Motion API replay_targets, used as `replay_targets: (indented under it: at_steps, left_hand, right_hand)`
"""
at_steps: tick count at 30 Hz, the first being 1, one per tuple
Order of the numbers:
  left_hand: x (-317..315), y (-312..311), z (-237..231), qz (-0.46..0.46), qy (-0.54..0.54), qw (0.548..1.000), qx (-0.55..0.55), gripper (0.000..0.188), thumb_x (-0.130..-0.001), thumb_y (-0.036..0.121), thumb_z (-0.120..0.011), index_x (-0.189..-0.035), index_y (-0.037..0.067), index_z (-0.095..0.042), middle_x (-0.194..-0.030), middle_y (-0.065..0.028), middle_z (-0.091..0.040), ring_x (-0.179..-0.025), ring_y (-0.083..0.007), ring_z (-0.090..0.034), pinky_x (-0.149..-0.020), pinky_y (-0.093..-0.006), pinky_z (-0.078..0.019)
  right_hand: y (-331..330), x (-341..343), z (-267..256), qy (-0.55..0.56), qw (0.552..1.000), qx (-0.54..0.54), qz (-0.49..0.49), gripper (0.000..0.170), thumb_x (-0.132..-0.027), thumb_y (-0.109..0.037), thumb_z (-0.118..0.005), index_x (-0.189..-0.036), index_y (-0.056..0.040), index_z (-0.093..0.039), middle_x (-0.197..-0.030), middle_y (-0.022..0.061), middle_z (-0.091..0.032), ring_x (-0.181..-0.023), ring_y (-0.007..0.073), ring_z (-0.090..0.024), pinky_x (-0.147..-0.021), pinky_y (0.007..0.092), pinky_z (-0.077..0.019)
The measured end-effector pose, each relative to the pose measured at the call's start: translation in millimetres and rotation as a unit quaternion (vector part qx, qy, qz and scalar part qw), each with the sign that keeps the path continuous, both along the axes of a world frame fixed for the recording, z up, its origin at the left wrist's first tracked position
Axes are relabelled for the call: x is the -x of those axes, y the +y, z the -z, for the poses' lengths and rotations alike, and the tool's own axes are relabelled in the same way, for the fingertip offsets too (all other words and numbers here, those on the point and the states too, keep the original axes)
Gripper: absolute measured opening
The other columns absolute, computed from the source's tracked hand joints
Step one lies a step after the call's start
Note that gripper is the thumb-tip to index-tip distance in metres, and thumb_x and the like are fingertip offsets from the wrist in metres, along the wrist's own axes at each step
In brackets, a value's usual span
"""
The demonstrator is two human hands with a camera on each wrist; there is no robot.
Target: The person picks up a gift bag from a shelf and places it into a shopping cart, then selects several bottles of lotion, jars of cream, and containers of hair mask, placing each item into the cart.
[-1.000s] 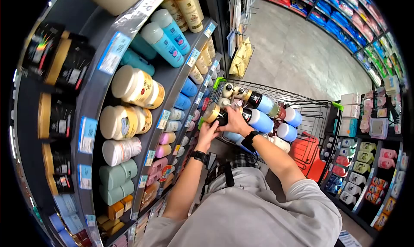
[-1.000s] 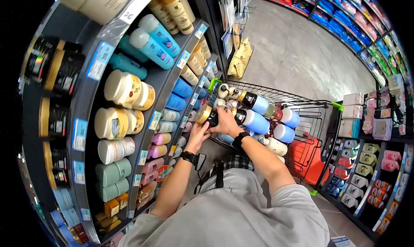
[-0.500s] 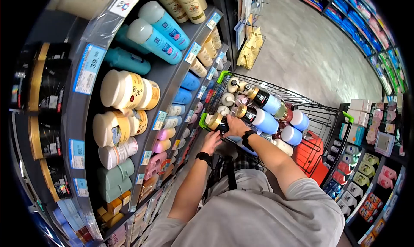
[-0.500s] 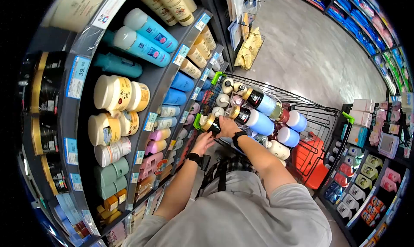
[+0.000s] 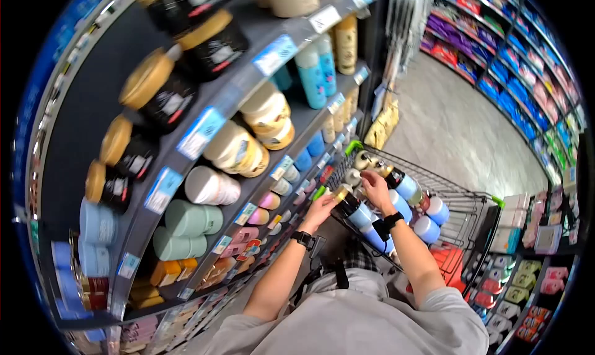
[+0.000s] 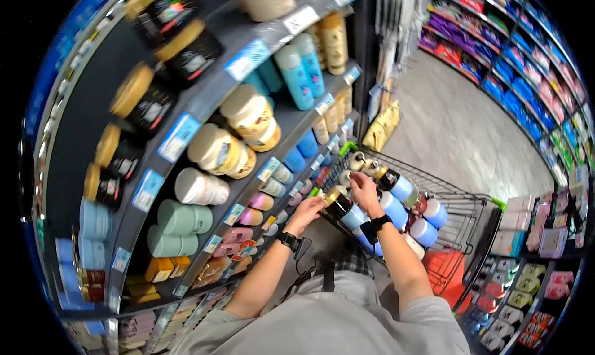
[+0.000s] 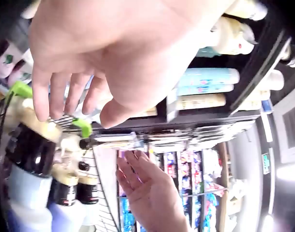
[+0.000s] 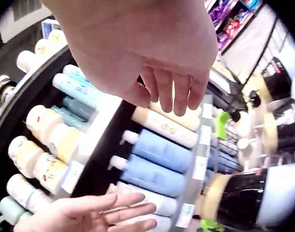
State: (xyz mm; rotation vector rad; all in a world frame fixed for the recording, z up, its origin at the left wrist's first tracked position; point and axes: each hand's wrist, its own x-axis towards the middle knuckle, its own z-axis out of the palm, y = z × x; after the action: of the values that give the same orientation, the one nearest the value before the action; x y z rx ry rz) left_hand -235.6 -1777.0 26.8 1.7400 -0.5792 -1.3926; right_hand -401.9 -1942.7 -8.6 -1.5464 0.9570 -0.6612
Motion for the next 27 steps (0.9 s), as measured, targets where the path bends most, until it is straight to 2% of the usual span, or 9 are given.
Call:
replay_targets:
  at_steps: [3, 7, 9, 13, 17, 21, 23, 25, 27]
  left_hand:
    - [-22.7, -9.4, -38.9, -0.014, -0.059, 0.990, 0.128, 0.046, -0.096, 0.029, -0.063, -0.130, 0.000, -0.054, -0.121, -0.0096, -0.064, -0.110, -0.0170, -0.061, -0.091, -0.0284, -0.0482]
    - [-36.0, -5.2, -166.0, -0.063, -0.121, 0.962, 0.235, 0.040, -0.095, 0.019, -0.065, -0.128, -0.002, -0.057, -0.121, -0.0107, -0.064, -0.113, -0.0169, -0.060, -0.094, -0.0284, -0.0481]
    - [-53.1, -7.5, -188.1, -0.068, -0.213, 0.918, 0.327, 0.039, -0.094, 0.017, -0.065, -0.127, -0.002, -0.057, -0.122, -0.0106, -0.064, -0.112, -0.0164, -0.060, -0.094, -0.0286, -0.0480]
    - [-60.9, -6.0, -272.0, -0.134, -0.166, 0.860, 0.464, 0.034, -0.093, 0.013, -0.066, -0.123, -0.002, -0.060, -0.121, -0.0123, -0.063, -0.110, -0.0170, -0.061, -0.091, -0.0298, -0.0524]
    - [-75.8, -1.7, -348.0, -0.148, -0.253, 0.796, 0.530, 0.034, -0.092, 0.009, -0.065, -0.123, -0.003, -0.059, -0.120, -0.0126, -0.064, -0.109, -0.0171, -0.062, -0.090, -0.0304, -0.0525]
    - [-93.6, -6.0, -402.6, -0.177, -0.285, 0.764, 0.551, 0.038, -0.093, 0.010, -0.065, -0.127, -0.004, -0.057, -0.126, -0.0146, -0.061, -0.121, -0.0207, -0.056, -0.093, -0.0317, -0.0528]
    - [-99.4, -16.5, -421.1, -0.184, -0.298, 0.750, 0.561, 0.040, -0.093, 0.011, -0.063, -0.129, -0.005, -0.055, -0.129, -0.0161, -0.059, -0.125, -0.0232, -0.054, -0.093, -0.0332, -0.0532]
    - [-109.4, -34.7, -434.9, -0.185, -0.311, 0.740, 0.567, 0.044, -0.093, 0.013, -0.064, -0.131, -0.006, -0.053, -0.132, -0.0196, -0.057, -0.125, -0.0258, -0.055, -0.092, -0.0328, -0.0541]
    - [-112.9, -47.7, -448.3, -0.204, -0.395, 0.722, 0.530, 0.052, -0.090, 0.017, -0.067, -0.133, -0.006, -0.051, -0.138, -0.0254, -0.052, -0.115, -0.0271, -0.062, -0.088, -0.0313, -0.0550]
  right_hand:
    - [7.7, -36.7, -67.3, -0.073, 0.996, 0.038, -0.038, 0.031, -0.095, -0.014, -0.061, -0.121, 0.0029, -0.062, -0.112, 0.0127, -0.070, -0.101, 0.0192, -0.067, -0.090, 0.0306, -0.0512]
    - [17.0, -87.0, -169.1, -0.167, 0.977, 0.110, -0.070, 0.031, -0.095, -0.015, -0.061, -0.120, 0.0033, -0.063, -0.110, 0.0122, -0.071, -0.100, 0.0180, -0.068, -0.088, 0.0299, -0.0514]
    - [22.2, -107.8, -226.1, -0.174, 0.965, 0.182, -0.076, 0.030, -0.094, -0.015, -0.063, -0.118, 0.0026, -0.063, -0.110, 0.0122, -0.071, -0.099, 0.0179, -0.068, -0.087, 0.0298, -0.0515]
    - [26.1, -148.0, -320.9, -0.266, 0.926, 0.260, -0.070, 0.033, -0.092, -0.013, -0.065, -0.120, 0.0025, -0.061, -0.110, 0.0124, -0.070, -0.099, 0.0179, -0.067, -0.087, 0.0305, -0.0519]
    - [6.3, -181.2, -379.9, -0.333, 0.892, 0.299, -0.067, 0.044, -0.090, -0.017, -0.070, -0.126, 0.0046, -0.056, -0.114, 0.0159, -0.066, -0.100, 0.0195, -0.065, -0.087, 0.0309, -0.0520]
    - [-13.1, -203.3, -420.7, -0.321, 0.897, 0.298, -0.052, 0.072, -0.085, -0.029, -0.077, -0.137, 0.0079, -0.044, -0.131, 0.0208, -0.056, -0.120, 0.0260, -0.056, -0.100, 0.0366, -0.0456]
    - [-26.1, -217.2, -431.6, -0.335, 0.896, 0.283, -0.074, 0.092, -0.080, -0.036, -0.081, -0.144, 0.0098, -0.033, -0.141, 0.0268, -0.046, -0.133, 0.0314, -0.045, -0.110, 0.0381, -0.0372]
    - [-26.5, -219.0, -446.7, -0.317, 0.907, 0.268, -0.071, 0.098, -0.078, -0.037, -0.083, -0.145, 0.0103, -0.030, -0.142, 0.0277, -0.045, -0.133, 0.0323, -0.045, -0.110, 0.0382, -0.0367]
    - [-35.9, -230.1, -453.6, -0.335, 0.903, 0.242, -0.118, 0.103, -0.078, -0.037, -0.083, -0.148, 0.0097, -0.025, -0.140, 0.0247, -0.047, -0.128, 0.0272, -0.049, -0.107, 0.0353, -0.0398]
